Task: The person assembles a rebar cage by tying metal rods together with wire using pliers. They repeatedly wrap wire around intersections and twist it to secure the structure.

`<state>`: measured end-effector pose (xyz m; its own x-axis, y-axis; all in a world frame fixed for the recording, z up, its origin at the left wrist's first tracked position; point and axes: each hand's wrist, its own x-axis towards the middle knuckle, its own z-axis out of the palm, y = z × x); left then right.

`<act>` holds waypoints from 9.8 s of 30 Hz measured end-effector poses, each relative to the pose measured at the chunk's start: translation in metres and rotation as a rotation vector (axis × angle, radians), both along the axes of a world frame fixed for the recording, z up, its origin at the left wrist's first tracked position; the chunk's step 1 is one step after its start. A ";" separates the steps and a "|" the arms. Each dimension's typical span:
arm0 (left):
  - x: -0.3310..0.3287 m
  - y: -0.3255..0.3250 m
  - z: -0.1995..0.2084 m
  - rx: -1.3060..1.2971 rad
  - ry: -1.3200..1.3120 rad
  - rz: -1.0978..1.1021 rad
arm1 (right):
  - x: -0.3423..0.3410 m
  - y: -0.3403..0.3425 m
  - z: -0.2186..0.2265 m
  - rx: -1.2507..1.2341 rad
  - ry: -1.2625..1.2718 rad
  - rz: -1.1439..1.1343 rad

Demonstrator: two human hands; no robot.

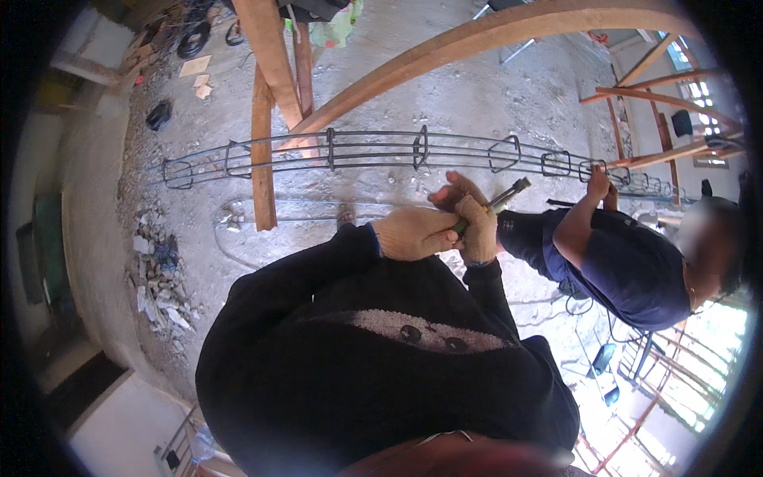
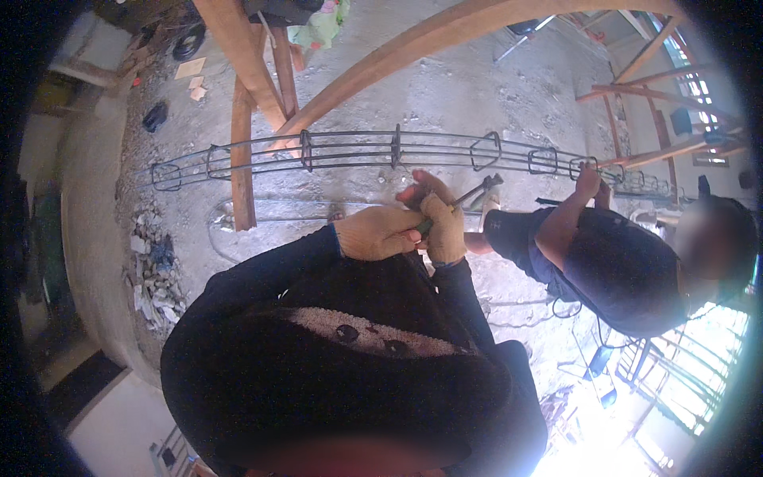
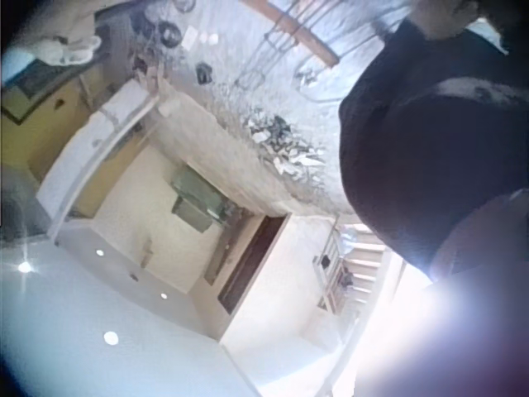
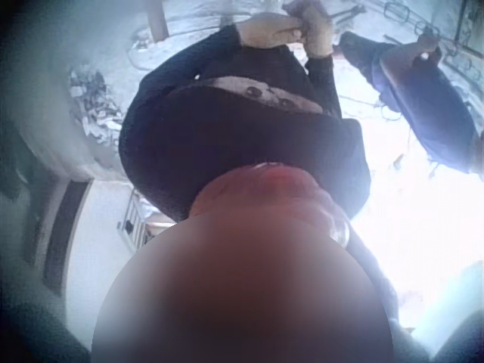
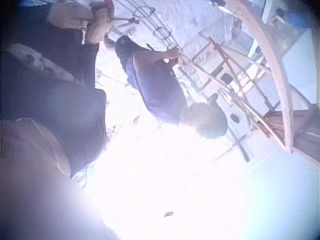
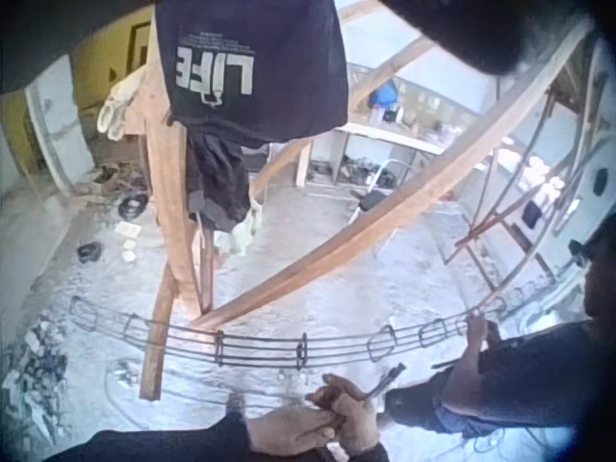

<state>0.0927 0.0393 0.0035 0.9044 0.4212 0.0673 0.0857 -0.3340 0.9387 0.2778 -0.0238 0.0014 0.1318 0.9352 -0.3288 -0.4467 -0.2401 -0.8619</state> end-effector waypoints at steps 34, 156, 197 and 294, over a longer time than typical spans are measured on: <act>0.016 0.020 -0.232 -1.620 0.009 0.817 | -0.006 -0.074 -0.072 -0.110 0.389 -0.069; 0.082 0.061 -0.110 -1.039 -0.056 1.163 | 0.014 0.005 -0.012 -0.438 -0.110 0.338; 0.015 0.160 -0.004 0.125 0.264 0.307 | -0.064 -0.011 -0.042 -0.305 -0.096 -0.050; 0.040 0.053 -0.166 -2.367 0.004 0.061 | -0.063 -0.012 0.015 -0.459 -1.368 0.210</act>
